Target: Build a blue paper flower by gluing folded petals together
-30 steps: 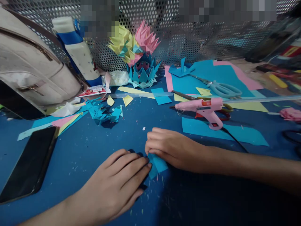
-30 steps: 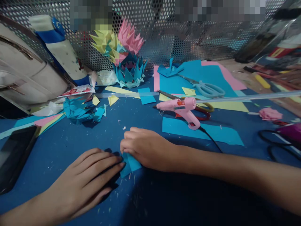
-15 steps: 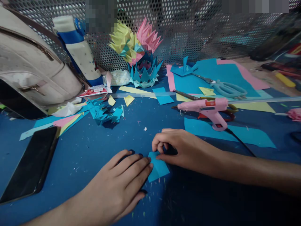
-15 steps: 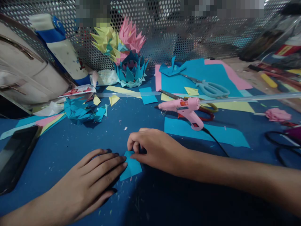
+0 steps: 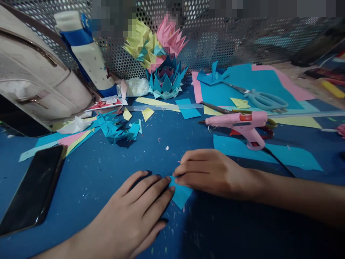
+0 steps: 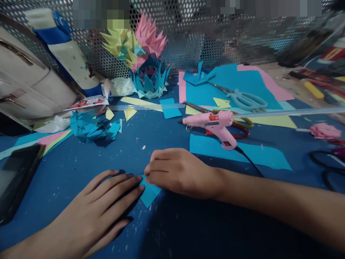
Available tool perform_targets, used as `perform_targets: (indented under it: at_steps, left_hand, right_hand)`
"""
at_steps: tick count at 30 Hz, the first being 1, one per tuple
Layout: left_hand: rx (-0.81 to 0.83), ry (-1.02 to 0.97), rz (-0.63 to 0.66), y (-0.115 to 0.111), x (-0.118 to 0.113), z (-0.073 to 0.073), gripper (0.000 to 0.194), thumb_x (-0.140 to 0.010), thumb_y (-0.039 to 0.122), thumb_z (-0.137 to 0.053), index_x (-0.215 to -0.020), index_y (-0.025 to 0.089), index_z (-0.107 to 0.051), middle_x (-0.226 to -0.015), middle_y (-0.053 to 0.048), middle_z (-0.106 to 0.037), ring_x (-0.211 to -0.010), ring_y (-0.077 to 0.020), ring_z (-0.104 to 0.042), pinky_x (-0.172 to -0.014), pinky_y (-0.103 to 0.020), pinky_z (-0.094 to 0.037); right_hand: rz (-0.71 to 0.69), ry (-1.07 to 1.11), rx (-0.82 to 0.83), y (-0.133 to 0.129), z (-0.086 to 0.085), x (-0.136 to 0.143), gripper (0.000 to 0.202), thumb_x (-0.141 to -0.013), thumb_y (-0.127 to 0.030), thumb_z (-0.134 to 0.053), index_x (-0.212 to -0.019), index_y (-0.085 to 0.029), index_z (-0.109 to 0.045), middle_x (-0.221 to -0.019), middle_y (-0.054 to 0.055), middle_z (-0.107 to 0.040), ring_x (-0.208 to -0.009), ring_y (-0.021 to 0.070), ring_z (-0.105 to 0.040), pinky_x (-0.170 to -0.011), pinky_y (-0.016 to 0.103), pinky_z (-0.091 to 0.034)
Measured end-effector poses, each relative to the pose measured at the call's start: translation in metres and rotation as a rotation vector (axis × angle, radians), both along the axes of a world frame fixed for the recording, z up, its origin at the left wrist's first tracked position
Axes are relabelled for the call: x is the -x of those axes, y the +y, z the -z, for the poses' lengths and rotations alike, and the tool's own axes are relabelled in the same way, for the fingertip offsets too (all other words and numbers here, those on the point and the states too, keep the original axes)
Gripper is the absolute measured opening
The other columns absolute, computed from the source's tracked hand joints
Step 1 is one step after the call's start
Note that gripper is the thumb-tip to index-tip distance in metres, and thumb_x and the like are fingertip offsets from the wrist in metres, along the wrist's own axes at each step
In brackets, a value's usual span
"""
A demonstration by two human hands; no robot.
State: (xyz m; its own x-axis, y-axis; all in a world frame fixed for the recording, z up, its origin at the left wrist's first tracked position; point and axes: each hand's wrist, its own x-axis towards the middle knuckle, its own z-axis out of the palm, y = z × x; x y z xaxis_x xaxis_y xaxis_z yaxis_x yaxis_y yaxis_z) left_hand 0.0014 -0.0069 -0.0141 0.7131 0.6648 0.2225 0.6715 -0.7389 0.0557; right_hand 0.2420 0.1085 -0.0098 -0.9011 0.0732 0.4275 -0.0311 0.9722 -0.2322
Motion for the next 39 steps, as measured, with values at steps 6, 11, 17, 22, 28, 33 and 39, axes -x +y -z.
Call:
perform_targets:
  at_steps: [6,11,17,22,28,33,39]
  left_hand:
    - [-0.006,-0.010,0.005,0.001,0.000,0.000,0.042,-0.104,0.033,-0.036,-0.138,0.018,-0.053,-0.136,-0.004,-0.060,-0.125,-0.0216,-0.049,-0.116,-0.040,-0.020]
    - [-0.013,0.014,0.010,0.003,0.001,0.001,0.042,-0.103,0.035,-0.036,-0.138,0.018,-0.054,-0.143,-0.004,-0.055,-0.126,-0.0224,-0.048,-0.116,-0.041,-0.022]
    - [-0.013,0.015,0.015,0.001,0.001,0.001,0.043,-0.103,0.033,-0.037,-0.140,0.017,-0.052,-0.144,-0.004,-0.054,-0.127,-0.0221,-0.048,-0.118,-0.040,-0.016]
    - [-0.001,0.013,0.019,0.002,0.001,0.000,0.043,-0.103,0.035,-0.037,-0.138,0.017,-0.053,-0.143,-0.004,-0.055,-0.126,-0.0221,-0.048,-0.118,-0.040,-0.018]
    - [-0.015,0.043,0.017,0.002,0.000,0.000,0.042,-0.103,0.035,-0.038,-0.139,0.017,-0.053,-0.141,-0.004,-0.056,-0.126,-0.0232,-0.048,-0.118,-0.042,-0.016]
    - [0.010,0.065,0.017,0.002,0.000,-0.003,0.046,-0.102,0.039,-0.039,-0.143,0.019,-0.048,-0.142,-0.003,-0.055,-0.125,-0.0241,-0.048,-0.118,-0.044,-0.017]
    - [0.085,0.084,-0.004,0.004,-0.002,-0.006,0.052,-0.101,0.041,-0.042,-0.148,0.020,-0.039,-0.140,-0.006,-0.055,-0.123,-0.0256,-0.049,-0.114,-0.048,-0.029]
  right_hand:
    - [-0.076,0.031,-0.061,0.007,-0.003,0.002,0.016,-0.098,-0.010,-0.049,-0.094,-0.013,-0.064,-0.102,0.005,-0.073,-0.090,0.0121,-0.062,-0.089,0.030,-0.055]
    - [-0.086,-0.006,0.022,0.009,-0.003,0.000,0.020,-0.099,-0.012,-0.047,-0.097,-0.013,-0.067,-0.104,0.007,-0.073,-0.089,0.0142,-0.062,-0.085,0.030,-0.055]
    - [-0.008,0.006,0.111,0.003,0.001,-0.002,0.021,-0.101,-0.016,-0.046,-0.098,-0.014,-0.067,-0.105,0.007,-0.073,-0.092,0.0150,-0.061,-0.086,0.031,-0.052]
    - [-0.013,-0.017,0.108,0.002,0.002,-0.002,0.021,-0.101,-0.015,-0.047,-0.096,-0.012,-0.067,-0.103,0.007,-0.072,-0.092,0.0148,-0.060,-0.085,0.029,-0.050]
    - [-0.018,-0.144,0.114,0.006,-0.004,-0.001,0.022,-0.101,-0.022,-0.047,-0.099,-0.016,-0.068,-0.108,0.006,-0.070,-0.098,0.0155,-0.058,-0.089,0.031,-0.048]
    - [-0.015,-0.259,0.083,0.008,-0.016,-0.002,0.022,-0.101,-0.026,-0.047,-0.098,-0.018,-0.068,-0.113,0.005,-0.068,-0.103,0.0159,-0.058,-0.094,0.031,-0.046]
    - [0.029,-0.263,-0.064,0.001,-0.015,-0.002,0.022,-0.101,-0.028,-0.048,-0.109,-0.021,-0.067,-0.115,0.004,-0.067,-0.104,0.0198,-0.057,-0.088,0.035,-0.045]
